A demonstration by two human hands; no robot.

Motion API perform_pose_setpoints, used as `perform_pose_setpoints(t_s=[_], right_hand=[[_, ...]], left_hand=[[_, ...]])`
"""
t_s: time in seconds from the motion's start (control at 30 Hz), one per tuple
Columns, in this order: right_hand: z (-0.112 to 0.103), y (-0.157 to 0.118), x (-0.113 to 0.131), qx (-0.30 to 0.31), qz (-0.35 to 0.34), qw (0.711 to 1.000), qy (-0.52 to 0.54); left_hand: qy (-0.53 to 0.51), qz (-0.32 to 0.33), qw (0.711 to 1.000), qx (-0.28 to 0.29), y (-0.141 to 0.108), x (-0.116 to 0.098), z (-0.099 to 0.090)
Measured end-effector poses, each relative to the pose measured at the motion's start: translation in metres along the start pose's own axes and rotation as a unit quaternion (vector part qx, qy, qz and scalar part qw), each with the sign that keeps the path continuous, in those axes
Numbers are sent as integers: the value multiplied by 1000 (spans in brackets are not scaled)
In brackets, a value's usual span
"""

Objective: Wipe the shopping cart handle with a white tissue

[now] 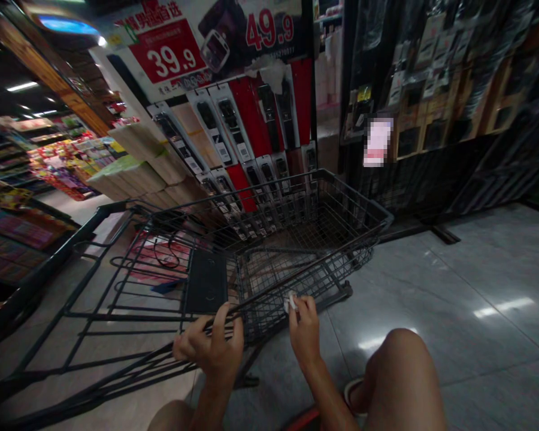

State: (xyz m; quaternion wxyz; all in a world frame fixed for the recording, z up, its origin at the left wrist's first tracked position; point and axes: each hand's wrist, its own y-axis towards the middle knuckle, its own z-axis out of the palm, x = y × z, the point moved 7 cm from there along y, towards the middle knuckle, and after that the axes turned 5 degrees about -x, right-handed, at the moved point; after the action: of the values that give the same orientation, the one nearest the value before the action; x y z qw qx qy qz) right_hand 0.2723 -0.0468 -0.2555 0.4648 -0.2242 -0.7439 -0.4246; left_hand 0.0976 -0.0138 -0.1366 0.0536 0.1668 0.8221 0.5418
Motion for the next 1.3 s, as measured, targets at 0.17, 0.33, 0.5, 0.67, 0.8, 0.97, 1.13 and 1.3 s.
perform_pose_setpoints(t_s=[0.17, 0.33, 0.5, 0.67, 0.8, 0.97, 1.13, 1.3], right_hand=[[-3, -1, -2, 7, -5, 1000, 0], [-20, -2, -4, -26, -8, 999, -21], [-33, 5, -8, -74, 3, 997, -33], [-13, 14, -12, -38, 2, 999, -5], [-7, 17, -15, -45, 19, 999, -5], [-6, 20, -5, -43, 33, 998, 11], [-7, 27, 20, -52, 23, 998, 25], [-10, 35, 47, -42, 0, 999, 22]], left_hand=[[-27, -37, 999, 22, -2, 4, 3], [-24, 15, 999, 35, -3, 5, 4], [-3, 25, 999, 27, 1, 1, 0], [11, 29, 999, 33, 6, -5, -4], [14, 22, 999, 34, 7, -6, -6], [14, 9, 999, 41, 8, -6, -6], [18, 8, 999, 48, 10, -7, -6], [15, 10, 999, 43, 10, -7, -7]])
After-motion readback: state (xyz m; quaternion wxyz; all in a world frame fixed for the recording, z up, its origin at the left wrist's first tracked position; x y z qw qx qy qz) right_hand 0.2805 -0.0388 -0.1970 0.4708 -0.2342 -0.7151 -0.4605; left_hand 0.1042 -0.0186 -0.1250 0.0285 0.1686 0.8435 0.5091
